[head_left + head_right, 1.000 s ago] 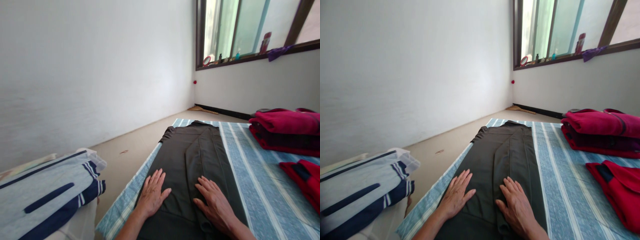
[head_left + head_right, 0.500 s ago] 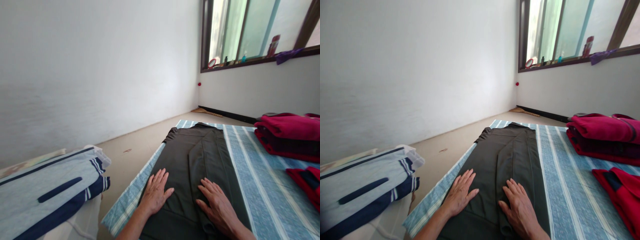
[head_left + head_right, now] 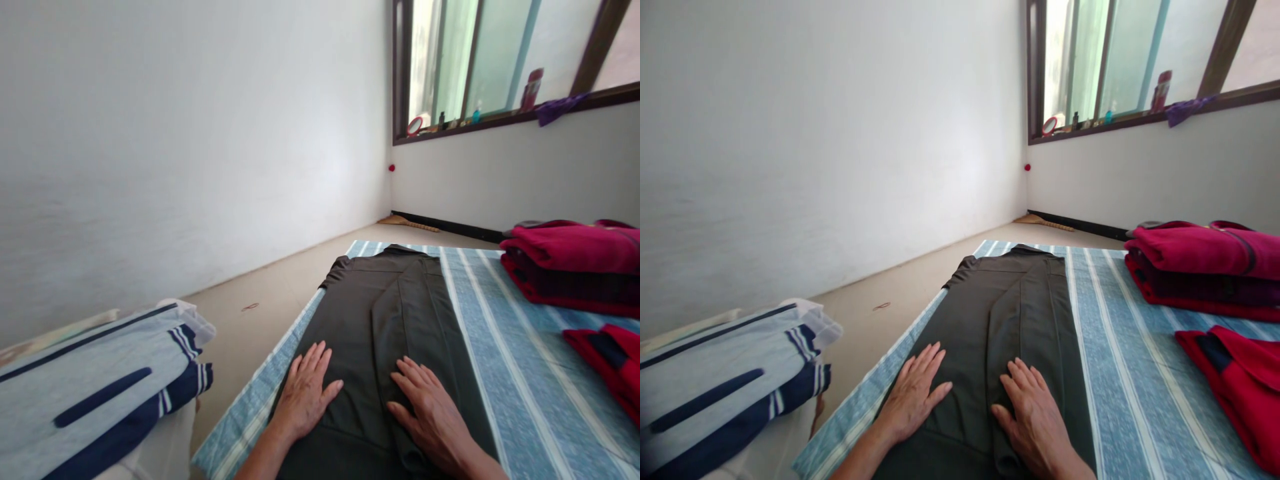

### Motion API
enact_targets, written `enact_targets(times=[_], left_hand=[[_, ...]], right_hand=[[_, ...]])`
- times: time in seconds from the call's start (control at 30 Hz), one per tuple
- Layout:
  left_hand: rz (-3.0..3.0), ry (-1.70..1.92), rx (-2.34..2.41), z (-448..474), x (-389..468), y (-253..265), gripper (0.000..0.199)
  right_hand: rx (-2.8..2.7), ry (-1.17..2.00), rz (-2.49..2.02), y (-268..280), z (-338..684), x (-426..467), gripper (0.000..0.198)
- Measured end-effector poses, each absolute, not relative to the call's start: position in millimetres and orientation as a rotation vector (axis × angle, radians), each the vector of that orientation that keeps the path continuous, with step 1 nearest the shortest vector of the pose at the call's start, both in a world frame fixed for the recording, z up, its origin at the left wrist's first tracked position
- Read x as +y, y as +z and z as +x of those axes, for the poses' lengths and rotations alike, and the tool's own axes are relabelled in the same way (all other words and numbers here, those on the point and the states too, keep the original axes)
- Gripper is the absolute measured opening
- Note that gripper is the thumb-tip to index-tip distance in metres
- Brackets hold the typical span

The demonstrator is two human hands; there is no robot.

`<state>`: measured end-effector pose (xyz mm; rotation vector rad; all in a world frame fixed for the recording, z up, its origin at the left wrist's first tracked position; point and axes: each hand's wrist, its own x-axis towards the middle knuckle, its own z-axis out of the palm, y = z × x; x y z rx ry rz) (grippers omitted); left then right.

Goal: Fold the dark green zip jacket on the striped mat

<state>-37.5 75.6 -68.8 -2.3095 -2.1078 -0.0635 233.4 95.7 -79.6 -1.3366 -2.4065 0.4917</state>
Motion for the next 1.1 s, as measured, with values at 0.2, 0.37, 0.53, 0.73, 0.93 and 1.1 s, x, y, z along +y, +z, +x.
enact_targets(times=[0.2,0.37,0.53,0.73,0.93,1.1], left_hand=[[-2.304,-0.063,-2.127,-37.6,75.9,-69.4,0.065],[-2.305,-0.086,-2.11,-36.7,75.8,-68.7,0.063],[-2.304,-0.092,-2.112,-37.8,75.7,-69.6,0.064],[-2.302,-0.116,-2.084,-39.9,76.2,-71.1,0.063],[-2.296,-0.104,-2.113,-39.2,76.6,-70.2,0.064],[-2.301,-0.125,-2.084,-40.8,76.3,-71.8,0.063]], right_hand=[[-2.396,0.508,-1.333,-80.1,233.3,96.1,0.048],[-2.398,0.506,-1.33,-80.3,233.4,96.2,0.048],[-2.396,0.5,-1.324,-81.6,233.5,96.8,0.048],[-2.419,0.488,-1.356,-76.4,232.1,95.9,0.051],[-2.437,0.504,-1.361,-73.5,231.7,96.1,0.051],[-2.427,0.506,-1.371,-72.3,231.3,95.5,0.05]])
